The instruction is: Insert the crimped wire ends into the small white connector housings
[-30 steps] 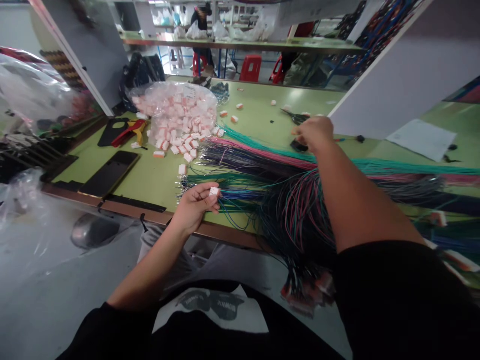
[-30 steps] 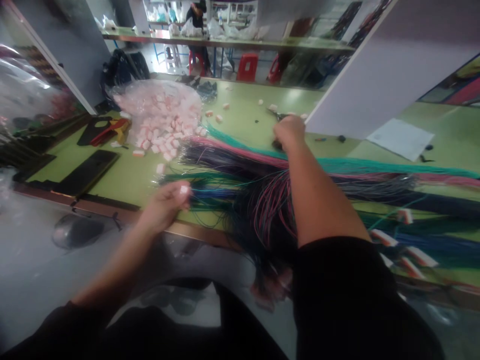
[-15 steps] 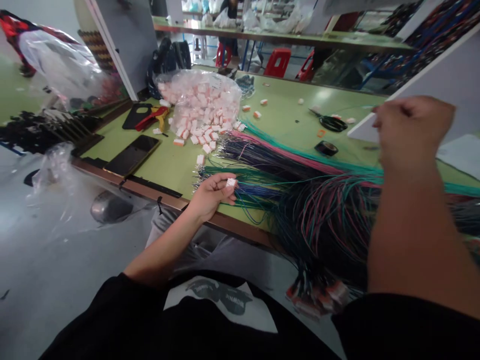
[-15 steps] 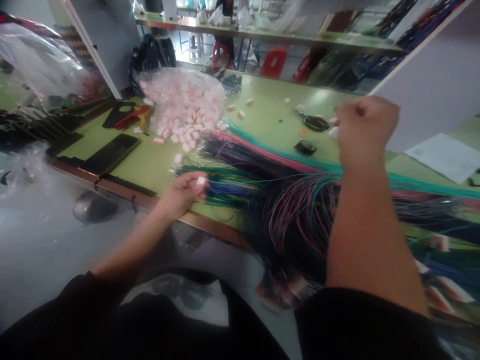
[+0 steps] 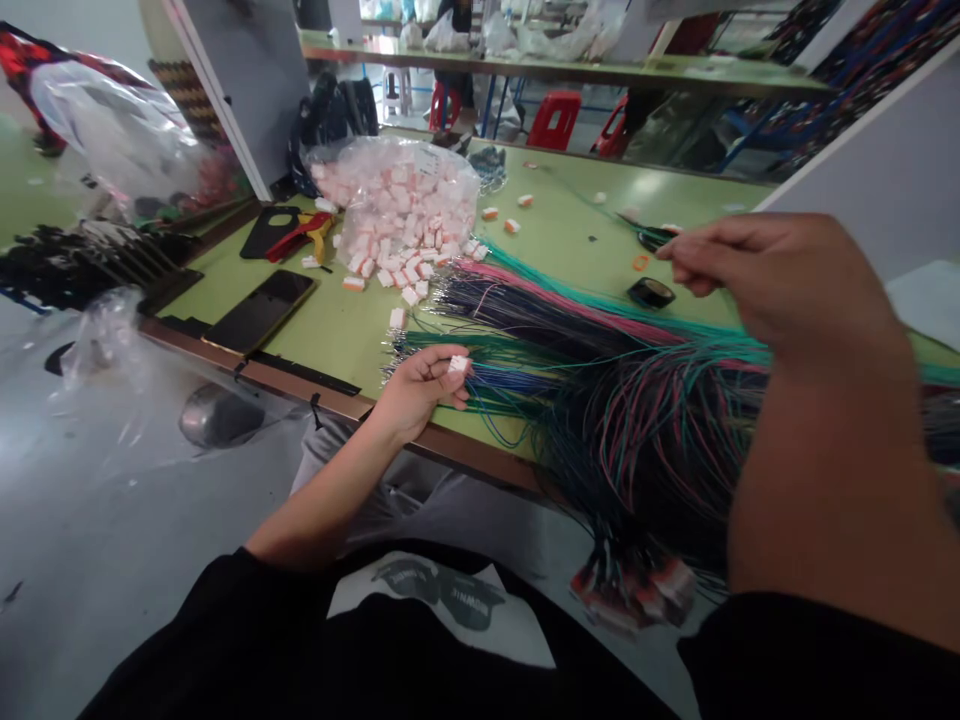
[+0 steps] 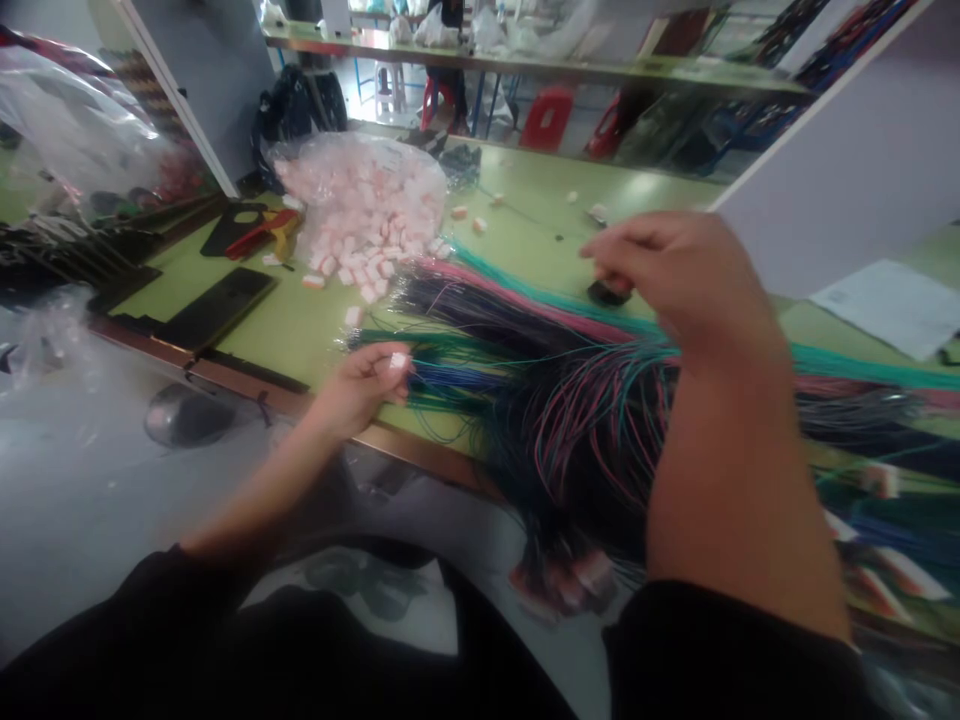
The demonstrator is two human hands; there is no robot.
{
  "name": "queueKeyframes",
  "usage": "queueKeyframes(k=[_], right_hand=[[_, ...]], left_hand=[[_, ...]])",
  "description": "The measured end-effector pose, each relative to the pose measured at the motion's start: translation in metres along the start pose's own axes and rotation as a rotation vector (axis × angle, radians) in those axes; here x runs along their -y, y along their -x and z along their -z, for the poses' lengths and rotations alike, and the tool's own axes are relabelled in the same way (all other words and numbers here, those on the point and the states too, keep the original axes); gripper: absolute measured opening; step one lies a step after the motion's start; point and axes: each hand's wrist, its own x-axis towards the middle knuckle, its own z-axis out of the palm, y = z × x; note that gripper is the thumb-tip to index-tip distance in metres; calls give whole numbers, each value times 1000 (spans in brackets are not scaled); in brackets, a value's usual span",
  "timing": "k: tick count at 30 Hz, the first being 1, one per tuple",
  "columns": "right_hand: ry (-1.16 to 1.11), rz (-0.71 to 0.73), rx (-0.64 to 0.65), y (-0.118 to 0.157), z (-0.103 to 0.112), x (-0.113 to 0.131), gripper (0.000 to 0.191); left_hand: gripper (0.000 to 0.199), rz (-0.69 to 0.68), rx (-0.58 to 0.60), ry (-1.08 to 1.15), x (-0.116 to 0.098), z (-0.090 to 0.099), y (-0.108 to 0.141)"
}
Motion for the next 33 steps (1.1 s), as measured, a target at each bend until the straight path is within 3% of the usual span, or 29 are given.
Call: queueKeyframes(k=[2, 5, 8, 11, 14, 19, 24, 33], right_hand=[[-138, 51, 156, 10, -10, 11, 26], [-193, 201, 447, 25, -42, 37, 23], [-293, 307, 537, 37, -76, 56, 20], [-408, 311, 534, 42, -95, 58, 17], [-410, 313, 465, 45, -98, 55, 12], [-212, 371, 347, 50, -95, 57, 11], [37, 362, 318, 55, -98, 65, 12], [137, 441, 248, 64, -104, 66, 20]], left_hand=[[29, 4, -9, -18, -1, 0, 0], [27, 8, -21, -43, -1, 0, 0], [26, 14, -25, -63, -2, 0, 0], [26, 16, -25, -69, -2, 0, 0], [27, 18, -28, -68, -2, 0, 0], [26, 15, -32, -74, -1, 2, -1], [31, 13, -18, -66, -1, 1, 0], [29, 12, -42, -55, -4, -3, 1]])
